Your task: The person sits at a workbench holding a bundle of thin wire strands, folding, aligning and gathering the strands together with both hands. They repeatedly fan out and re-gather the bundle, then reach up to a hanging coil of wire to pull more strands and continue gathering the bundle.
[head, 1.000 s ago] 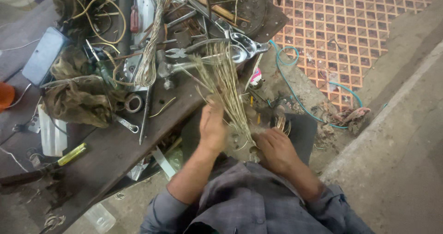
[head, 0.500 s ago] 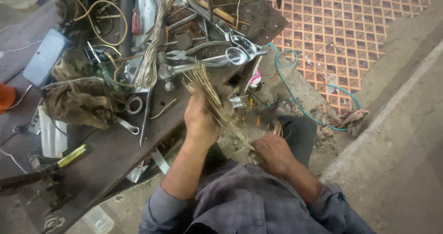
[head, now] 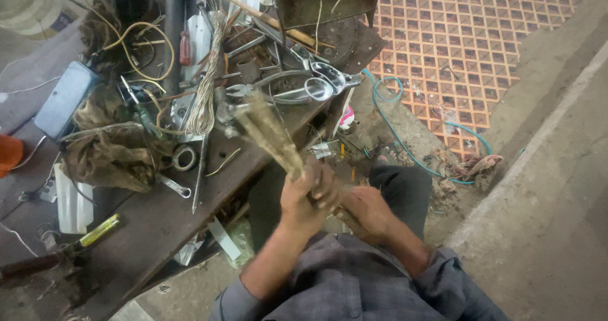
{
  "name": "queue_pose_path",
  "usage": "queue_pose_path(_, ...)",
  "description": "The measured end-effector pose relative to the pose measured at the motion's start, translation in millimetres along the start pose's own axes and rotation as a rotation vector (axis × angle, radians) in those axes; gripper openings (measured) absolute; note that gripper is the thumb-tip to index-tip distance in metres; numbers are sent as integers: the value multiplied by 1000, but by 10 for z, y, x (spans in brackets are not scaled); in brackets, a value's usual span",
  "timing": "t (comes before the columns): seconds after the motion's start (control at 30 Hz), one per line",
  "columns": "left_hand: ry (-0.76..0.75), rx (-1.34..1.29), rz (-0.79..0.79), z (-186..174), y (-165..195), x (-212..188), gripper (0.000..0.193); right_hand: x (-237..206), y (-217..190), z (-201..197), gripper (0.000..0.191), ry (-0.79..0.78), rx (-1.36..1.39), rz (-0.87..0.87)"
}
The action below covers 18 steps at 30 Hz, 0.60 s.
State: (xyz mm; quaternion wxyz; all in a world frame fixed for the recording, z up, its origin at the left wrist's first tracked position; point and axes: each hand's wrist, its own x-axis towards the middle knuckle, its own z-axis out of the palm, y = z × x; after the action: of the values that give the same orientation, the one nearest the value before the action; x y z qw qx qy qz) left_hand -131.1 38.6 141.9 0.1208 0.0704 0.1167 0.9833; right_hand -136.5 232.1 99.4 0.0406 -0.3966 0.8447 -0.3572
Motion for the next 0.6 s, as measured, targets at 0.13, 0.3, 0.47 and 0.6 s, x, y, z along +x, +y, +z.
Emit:
queue_pose_path(0.13,167,391,295,54,-175,-69,35,72,36,46,30,8,223,-56)
queue_pose_path(0.3,78,1017,524,181,-221,-19,32,155,30,214,29,68,535,84)
queue_pose_path(0.47,219,264,199,202,25,180,51,184,-62,44,22,-9,198,295)
queue_pose_path(0.6,162,308,194,219,11,204,51,252,-225,-107,21,37,272,251)
